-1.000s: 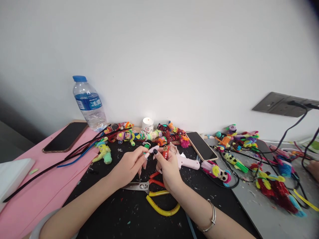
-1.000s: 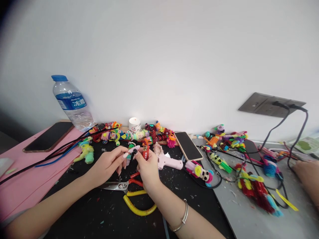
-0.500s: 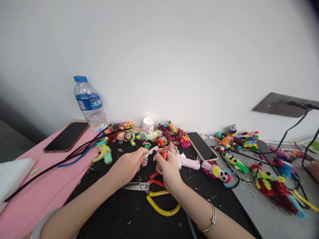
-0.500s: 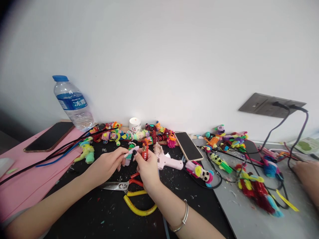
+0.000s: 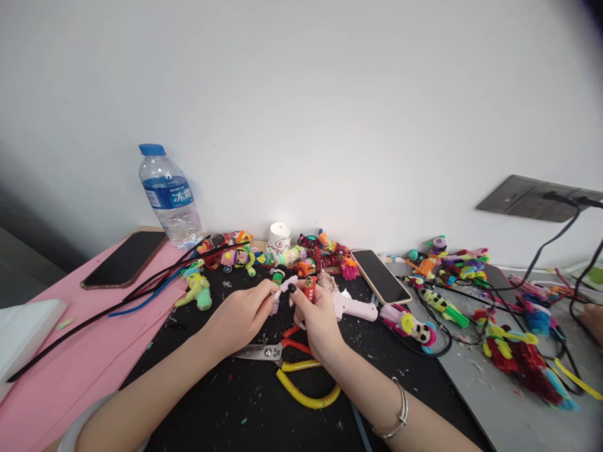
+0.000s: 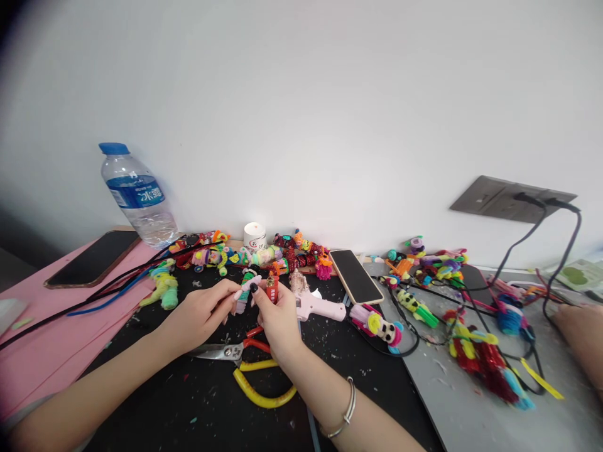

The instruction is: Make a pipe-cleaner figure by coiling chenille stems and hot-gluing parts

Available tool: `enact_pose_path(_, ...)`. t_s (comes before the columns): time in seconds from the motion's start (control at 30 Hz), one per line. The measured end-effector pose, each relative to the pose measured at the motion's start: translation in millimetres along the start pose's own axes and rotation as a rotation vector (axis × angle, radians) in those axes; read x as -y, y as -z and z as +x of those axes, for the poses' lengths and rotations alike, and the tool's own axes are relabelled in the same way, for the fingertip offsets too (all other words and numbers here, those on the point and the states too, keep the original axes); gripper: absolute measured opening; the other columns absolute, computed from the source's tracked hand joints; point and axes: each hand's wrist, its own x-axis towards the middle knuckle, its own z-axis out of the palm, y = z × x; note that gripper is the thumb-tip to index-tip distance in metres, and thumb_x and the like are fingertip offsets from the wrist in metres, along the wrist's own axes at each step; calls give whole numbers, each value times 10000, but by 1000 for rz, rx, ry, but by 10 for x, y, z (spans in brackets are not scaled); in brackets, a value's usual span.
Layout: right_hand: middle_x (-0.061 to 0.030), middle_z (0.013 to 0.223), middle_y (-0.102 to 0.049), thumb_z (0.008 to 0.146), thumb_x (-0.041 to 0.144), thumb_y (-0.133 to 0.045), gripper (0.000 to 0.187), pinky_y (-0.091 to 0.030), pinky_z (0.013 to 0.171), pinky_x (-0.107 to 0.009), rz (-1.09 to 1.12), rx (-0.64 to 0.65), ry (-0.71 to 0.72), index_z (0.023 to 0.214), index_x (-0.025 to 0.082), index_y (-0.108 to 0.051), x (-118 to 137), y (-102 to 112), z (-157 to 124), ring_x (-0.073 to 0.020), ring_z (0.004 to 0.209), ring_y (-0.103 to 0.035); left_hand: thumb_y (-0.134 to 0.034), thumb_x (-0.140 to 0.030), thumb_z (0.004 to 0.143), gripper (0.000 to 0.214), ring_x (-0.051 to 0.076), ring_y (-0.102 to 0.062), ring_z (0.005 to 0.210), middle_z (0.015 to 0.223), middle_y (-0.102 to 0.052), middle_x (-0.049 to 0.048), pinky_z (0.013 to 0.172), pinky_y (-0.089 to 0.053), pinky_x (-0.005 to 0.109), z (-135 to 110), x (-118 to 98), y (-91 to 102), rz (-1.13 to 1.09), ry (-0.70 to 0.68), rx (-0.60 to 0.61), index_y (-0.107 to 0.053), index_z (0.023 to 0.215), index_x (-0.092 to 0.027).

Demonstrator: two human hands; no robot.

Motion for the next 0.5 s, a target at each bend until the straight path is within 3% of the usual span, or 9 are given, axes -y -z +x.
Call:
enact_pose_path(0.27,122,461,-346,701,402,-707,307,-210,347,-173,-16,-4,0,812,155,-562,14,-5,-5,-25,354,-237,-453,-247,874,160,156,-526,522,611,-580,-23,560,-329,231,6,-1,-11,20,49,-64,-582,966,-231)
enact_pose_path(0.5,116,467,-352,710,397,-702,292,-199,348,-175,-20,8,2,791,153,-564,13,-1,0,-23,356,-237,-419,-223,892,143,144,-522,514,602,-560,-24,549,-325,228,3,32,-30,90,-2,-61,-562,906,-221)
